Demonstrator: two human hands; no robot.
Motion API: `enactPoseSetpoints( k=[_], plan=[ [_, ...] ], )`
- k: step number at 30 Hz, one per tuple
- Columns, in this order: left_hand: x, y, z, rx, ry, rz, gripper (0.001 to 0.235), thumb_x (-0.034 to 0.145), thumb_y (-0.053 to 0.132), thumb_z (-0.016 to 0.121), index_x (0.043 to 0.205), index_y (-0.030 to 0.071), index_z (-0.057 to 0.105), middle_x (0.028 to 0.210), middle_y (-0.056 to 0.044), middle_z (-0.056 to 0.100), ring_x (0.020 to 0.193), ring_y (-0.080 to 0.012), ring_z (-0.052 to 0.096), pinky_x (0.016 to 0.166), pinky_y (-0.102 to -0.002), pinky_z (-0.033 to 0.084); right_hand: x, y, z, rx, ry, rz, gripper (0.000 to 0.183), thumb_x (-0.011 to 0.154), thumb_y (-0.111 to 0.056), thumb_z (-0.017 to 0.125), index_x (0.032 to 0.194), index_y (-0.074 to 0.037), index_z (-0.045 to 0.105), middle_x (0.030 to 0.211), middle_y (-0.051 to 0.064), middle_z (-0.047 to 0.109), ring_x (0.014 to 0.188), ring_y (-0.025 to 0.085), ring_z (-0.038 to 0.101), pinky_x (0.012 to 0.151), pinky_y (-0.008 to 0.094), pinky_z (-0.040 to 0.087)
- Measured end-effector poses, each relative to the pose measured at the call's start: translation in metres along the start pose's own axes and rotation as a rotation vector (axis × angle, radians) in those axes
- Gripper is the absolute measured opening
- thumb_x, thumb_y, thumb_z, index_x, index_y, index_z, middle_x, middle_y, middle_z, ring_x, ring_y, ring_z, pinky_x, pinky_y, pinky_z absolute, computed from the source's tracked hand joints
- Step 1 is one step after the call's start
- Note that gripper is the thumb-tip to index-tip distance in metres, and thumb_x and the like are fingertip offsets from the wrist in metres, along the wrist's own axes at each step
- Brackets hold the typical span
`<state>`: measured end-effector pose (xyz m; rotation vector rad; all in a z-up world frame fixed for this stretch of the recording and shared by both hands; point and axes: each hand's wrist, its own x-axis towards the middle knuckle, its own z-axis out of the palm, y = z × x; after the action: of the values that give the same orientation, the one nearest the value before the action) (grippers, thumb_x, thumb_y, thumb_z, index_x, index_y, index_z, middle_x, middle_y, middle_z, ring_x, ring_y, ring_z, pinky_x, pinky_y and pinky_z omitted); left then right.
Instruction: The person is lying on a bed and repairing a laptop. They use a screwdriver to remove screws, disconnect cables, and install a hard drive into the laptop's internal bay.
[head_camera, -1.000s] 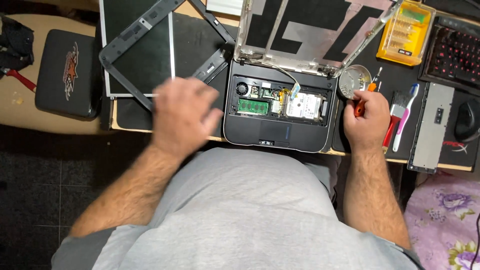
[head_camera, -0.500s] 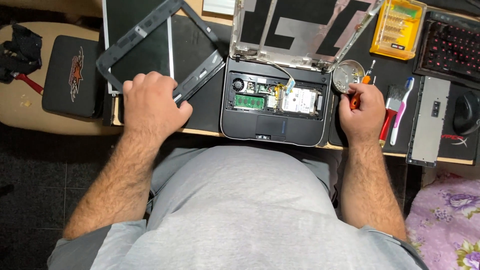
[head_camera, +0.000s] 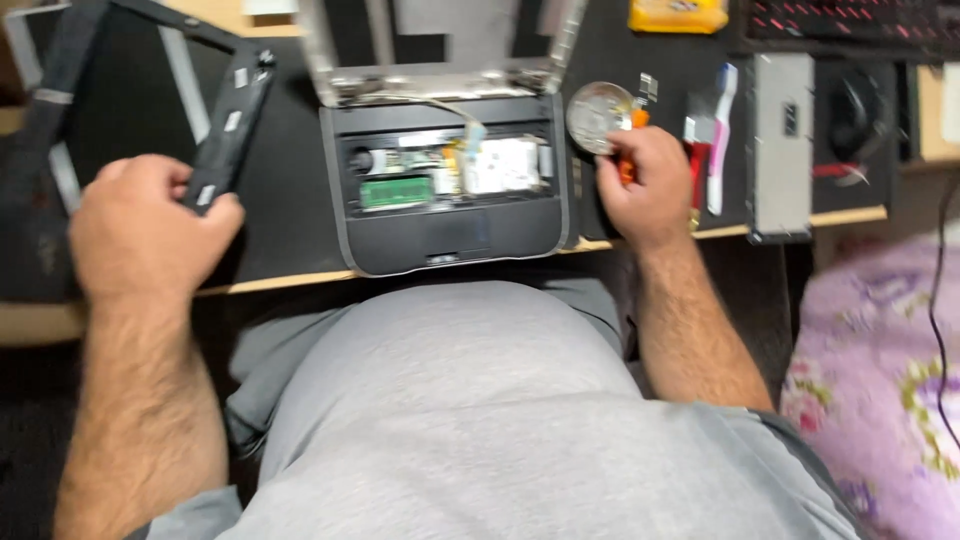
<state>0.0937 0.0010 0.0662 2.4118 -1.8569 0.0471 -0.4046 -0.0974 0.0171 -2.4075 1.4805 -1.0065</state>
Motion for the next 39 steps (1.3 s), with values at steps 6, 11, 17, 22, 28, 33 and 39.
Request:
enactPoseSetpoints(
  k=[6,11,17,22,28,33,39],
  plan=[
    [0.012,0.004,0.011,0.220,0.035,0.122,0.048,0.092,0.060,0.082,0.119,0.019,0.083,0.102,-0.011,0.075,0.088,-0.0326,0.072,0.072,-0.044,0.057,0.001,-0.011,-0.012,0.017,-0.124,0.037,0.023,0.087,-0.004,0.074,0.109,-0.004,0.072,0.096,0.009,0.071,0.091,0.029,0.064,0.085,0.041,0.050],
    [0.016,0.057,-0.021,-0.246,0.139,0.419,0.038,0.107,0.020,0.091,0.133,-0.005,0.078,0.117,-0.016,0.069,0.111,-0.0339,0.066,0.098,-0.043,0.051,-0.002,-0.008,-0.014,0.224,0.030,0.028,0.023,0.089,0.002,0.072,0.110,0.000,0.066,0.092,0.011,0.066,0.085,0.026,0.062,0.081,0.038,0.053],
    [0.061,0.159,-0.044,-0.412,-0.166,0.898,0.031,0.094,0.036,0.074,0.110,0.009,0.078,0.101,-0.006,0.075,0.096,-0.0279,0.069,0.087,-0.044,0.053,-0.010,0.016,0.000,0.606,0.318,0.080,0.023,0.103,-0.006,0.057,0.124,0.003,0.053,0.088,0.020,0.063,0.080,0.027,0.065,0.079,0.037,0.056],
    [0.083,0.205,-0.020,-0.429,-0.278,1.112,0.026,0.092,0.036,0.076,0.105,0.014,0.075,0.097,-0.002,0.072,0.092,-0.0243,0.067,0.083,-0.043,0.057,-0.017,0.025,-0.001,0.596,0.438,0.162,0.044,0.105,-0.036,0.063,0.120,0.005,0.062,0.100,0.021,0.064,0.071,0.025,0.066,0.069,0.031,0.057],
    [0.094,0.207,0.006,-0.502,-0.262,1.153,0.019,0.095,0.032,0.076,0.101,0.014,0.072,0.093,0.000,0.069,0.088,-0.0239,0.066,0.077,-0.042,0.055,-0.001,0.005,0.000,0.552,0.410,0.189,0.030,0.104,-0.025,0.059,0.111,0.004,0.059,0.099,0.020,0.056,0.080,0.029,0.061,0.062,0.035,0.061],
    [0.097,0.198,0.017,-0.567,-0.169,1.157,0.011,0.098,0.026,0.077,0.097,0.016,0.073,0.094,0.001,0.072,0.089,-0.0223,0.069,0.076,-0.038,0.053,0.002,-0.006,0.016,0.647,0.330,0.180,0.020,0.101,-0.022,0.064,0.105,-0.004,0.055,0.086,0.016,0.060,0.076,0.026,0.061,0.072,0.036,0.051],
    [0.099,0.194,0.018,-0.623,-0.057,1.134,0.007,0.102,0.023,0.077,0.100,0.016,0.076,0.093,0.000,0.072,0.087,-0.0223,0.069,0.076,-0.037,0.054,0.001,-0.003,0.016,0.522,0.199,0.230,0.019,0.098,-0.017,0.067,0.104,-0.001,0.059,0.092,0.019,0.064,0.081,0.028,0.066,0.077,0.037,0.055]
  ],
)
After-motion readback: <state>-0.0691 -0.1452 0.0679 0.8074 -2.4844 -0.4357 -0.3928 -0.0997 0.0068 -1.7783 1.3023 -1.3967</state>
